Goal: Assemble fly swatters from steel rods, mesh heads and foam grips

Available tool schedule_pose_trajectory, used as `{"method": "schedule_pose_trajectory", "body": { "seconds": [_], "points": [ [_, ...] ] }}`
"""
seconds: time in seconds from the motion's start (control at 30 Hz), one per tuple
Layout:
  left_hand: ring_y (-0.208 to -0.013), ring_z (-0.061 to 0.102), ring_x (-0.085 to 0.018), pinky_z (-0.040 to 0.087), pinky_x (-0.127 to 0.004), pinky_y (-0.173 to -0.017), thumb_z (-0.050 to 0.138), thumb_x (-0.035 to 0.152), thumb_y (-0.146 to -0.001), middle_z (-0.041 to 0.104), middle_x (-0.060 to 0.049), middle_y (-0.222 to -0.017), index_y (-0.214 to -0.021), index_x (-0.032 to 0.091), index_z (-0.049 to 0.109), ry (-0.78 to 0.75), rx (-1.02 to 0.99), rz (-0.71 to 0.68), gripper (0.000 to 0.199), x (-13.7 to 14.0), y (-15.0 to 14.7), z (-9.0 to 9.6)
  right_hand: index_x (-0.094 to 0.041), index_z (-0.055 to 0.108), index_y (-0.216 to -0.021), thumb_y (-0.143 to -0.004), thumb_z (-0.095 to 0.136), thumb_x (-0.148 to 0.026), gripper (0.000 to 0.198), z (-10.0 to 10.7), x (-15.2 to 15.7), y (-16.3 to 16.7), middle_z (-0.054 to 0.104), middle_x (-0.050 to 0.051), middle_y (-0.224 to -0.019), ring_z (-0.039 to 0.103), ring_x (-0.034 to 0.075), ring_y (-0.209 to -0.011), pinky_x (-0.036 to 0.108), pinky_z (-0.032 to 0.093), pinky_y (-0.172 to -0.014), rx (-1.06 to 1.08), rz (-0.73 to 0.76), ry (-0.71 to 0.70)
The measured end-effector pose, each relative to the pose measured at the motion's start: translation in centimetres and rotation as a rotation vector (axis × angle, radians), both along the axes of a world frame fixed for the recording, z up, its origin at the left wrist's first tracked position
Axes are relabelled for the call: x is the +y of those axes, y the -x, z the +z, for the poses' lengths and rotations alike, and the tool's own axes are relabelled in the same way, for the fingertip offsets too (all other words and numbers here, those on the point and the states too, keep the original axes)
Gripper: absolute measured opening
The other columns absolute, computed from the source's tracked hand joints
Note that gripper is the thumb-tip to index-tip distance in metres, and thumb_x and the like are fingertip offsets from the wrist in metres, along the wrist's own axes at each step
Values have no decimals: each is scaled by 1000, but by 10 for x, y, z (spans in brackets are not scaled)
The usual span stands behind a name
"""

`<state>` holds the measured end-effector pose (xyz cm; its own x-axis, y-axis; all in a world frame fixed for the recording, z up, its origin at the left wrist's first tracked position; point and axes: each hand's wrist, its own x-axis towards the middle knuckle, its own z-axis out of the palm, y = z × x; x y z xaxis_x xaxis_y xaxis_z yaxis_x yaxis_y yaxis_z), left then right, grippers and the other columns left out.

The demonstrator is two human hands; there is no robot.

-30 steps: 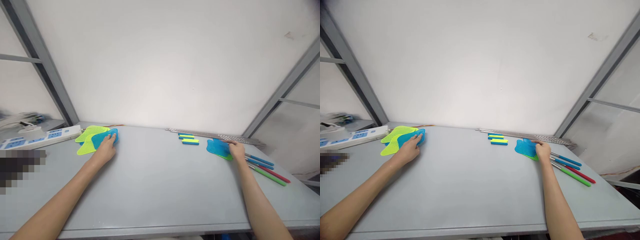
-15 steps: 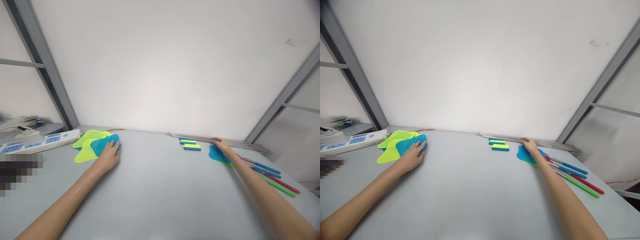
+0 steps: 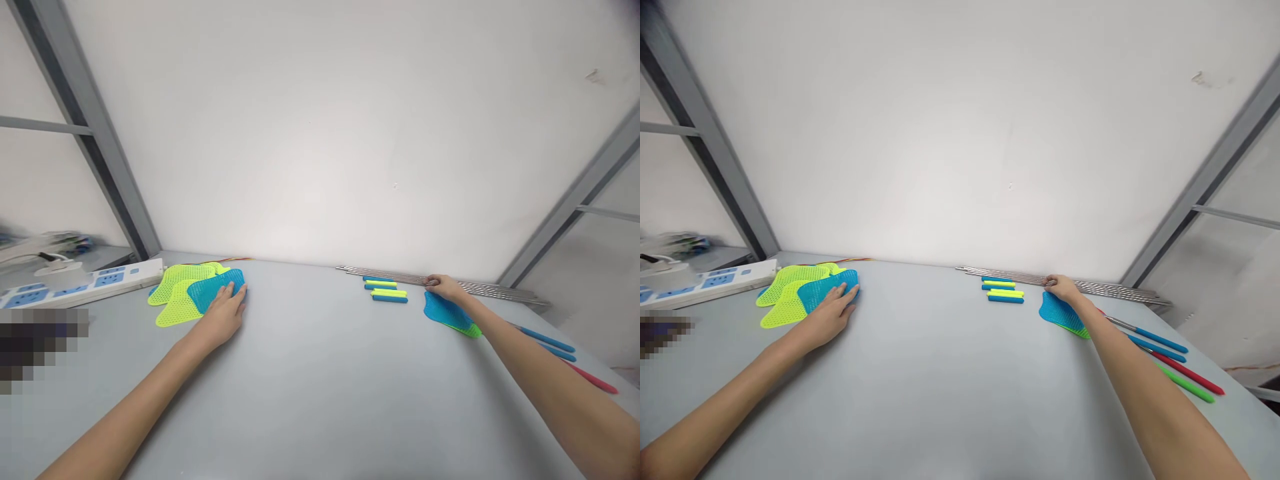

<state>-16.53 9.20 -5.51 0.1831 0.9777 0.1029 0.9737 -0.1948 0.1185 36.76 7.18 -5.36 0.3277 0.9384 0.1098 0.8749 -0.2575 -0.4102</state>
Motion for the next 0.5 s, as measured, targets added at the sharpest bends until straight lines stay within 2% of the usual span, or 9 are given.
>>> {"method": "schedule_pose_trajectory", "body": {
  "seconds": [0.17, 0.33, 0.5],
  "points": [
    [-120, 11, -29, 19, -37, -96, 29, 15, -78, 18, -15, -132, -127, 9, 22, -3, 14, -13, 50, 1, 1, -2, -21, 63, -75, -59, 55, -29, 20, -1, 1, -7, 60, 3, -70, 52, 17, -67, 26, 38, -60, -97, 26, 11],
    [-121, 9, -29, 16, -36, -97, 28, 15, -79, 14, -17, -133, -127, 7, 20, 8, 22, -9, 49, -2, 0, -2, -22, 60, -72, -65, 49, -30, 16, -5, 1, -10, 57, 6, -84, 49, 23, -81, 36, 35, -69, -212, 29, -12],
    [-121, 9, -28, 15, -36, -97, 29, 20, -79, 14, -15, -133, -127, 8, 20, 24, 8, 9, 50, 0, -1, -1, -17, 54, -82, -71, 36, -16, 21, 2, 2, -10, 56, 6, -80, 50, 17, -75, 28, 37, -67, -269, 167, -38]
  ]
}}
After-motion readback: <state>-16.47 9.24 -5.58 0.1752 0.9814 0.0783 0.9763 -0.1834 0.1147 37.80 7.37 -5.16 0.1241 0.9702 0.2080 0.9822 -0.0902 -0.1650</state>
